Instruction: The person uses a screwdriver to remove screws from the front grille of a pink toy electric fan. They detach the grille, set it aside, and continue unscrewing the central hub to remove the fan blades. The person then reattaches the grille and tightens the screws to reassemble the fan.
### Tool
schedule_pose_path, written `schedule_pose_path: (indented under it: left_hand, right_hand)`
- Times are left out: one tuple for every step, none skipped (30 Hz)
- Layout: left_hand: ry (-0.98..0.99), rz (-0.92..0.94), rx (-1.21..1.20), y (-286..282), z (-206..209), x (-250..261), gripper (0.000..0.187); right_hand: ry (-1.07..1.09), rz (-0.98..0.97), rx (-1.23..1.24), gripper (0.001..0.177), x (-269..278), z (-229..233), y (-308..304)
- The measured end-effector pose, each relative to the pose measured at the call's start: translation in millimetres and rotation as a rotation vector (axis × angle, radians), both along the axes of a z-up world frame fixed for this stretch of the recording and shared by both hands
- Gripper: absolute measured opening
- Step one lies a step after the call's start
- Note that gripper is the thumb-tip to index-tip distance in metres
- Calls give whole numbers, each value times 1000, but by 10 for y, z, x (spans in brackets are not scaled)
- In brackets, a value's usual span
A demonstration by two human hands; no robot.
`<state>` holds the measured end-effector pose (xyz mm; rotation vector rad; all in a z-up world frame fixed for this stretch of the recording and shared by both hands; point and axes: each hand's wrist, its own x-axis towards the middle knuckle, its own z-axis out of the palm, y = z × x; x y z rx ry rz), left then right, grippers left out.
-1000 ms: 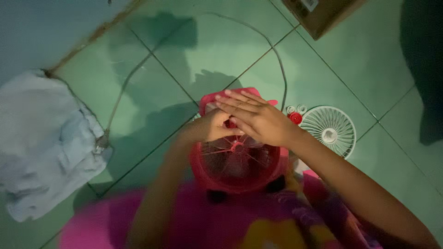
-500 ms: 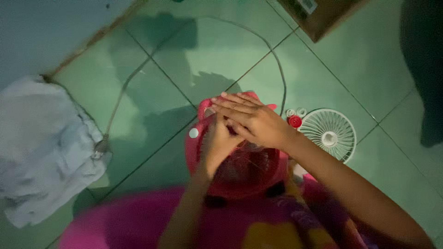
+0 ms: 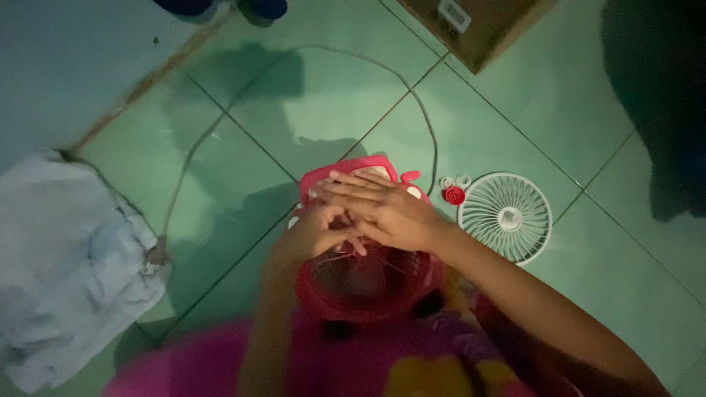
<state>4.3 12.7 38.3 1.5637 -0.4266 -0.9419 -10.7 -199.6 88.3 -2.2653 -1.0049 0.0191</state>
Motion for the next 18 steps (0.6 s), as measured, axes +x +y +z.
schedule_pose_path:
  left_hand:
    - [-175, 109, 51, -37, -17, -46, 31]
    - [-349, 219, 105, -102, -44, -104, 36]
    - [-524, 328, 158, -188, -77, -171, 42]
    - [-495, 440, 97, -299, -120, -261, 50]
    - [-464, 552, 35, -428, -161, -364, 60]
    - [-439, 665, -27, -487, -193, -413, 69]
    - [-468, 646, -17, -471, -219, -422, 69]
    - [-496, 625, -9, -454, -242, -416, 69]
    - [-523, 604, -1, -430, -261, -391, 69]
    - [-487, 522, -19, -386, -276, -367, 73]
    - [-451, 439, -37, -316, -285, -332, 77]
    - [-415, 358, -53, -231, -281, -303, 82]
    - [-307, 276, -31, -146, -269, -263, 67]
    - [-201, 191, -10, -71, -248, -203, 53]
    - [-94, 105, 10, -25, -222, -154, 41]
    - [-154, 85, 90, -10, -195, -113, 38]
    - [-214, 65, 170, -1, -165, -79, 35]
    - [-272, 45, 250, 2, -136, -63, 32]
  right_hand:
    - [2, -2, -2, 57, 9, 11, -19]
    - [4, -3, -2, 60, 28, 15, -27]
    - [6, -5, -2, 62, 46, 11, -28]
    - [-4, -18, -8, 59, 44, -1, -19]
    - [-14, -31, -14, 56, 42, -21, 3]
    - [-30, -41, -18, 53, 71, -43, 28]
    - [-42, -52, -18, 50, 66, -62, 57]
    - [-55, -64, -21, 48, 54, -78, 79]
    - [-68, -76, -23, 46, 55, -88, 81]
    - [-52, -72, -16, 47, 35, -98, 68]
    - [-35, -68, -9, 48, 19, -103, 47]
    - [-18, -63, -1, 49, 3, -101, 38]
    - [-26, -54, -18, 49, 2, -94, 27]
    - [-35, -47, -35, 49, 15, -82, 4]
    - [-43, -40, -51, 49, 26, -72, -5]
    - [-41, -42, -50, 48, 46, -64, -18]
    - [-39, -44, -48, 48, 65, -56, -27]
    - [-34, -45, -46, 48, 79, -52, -24]
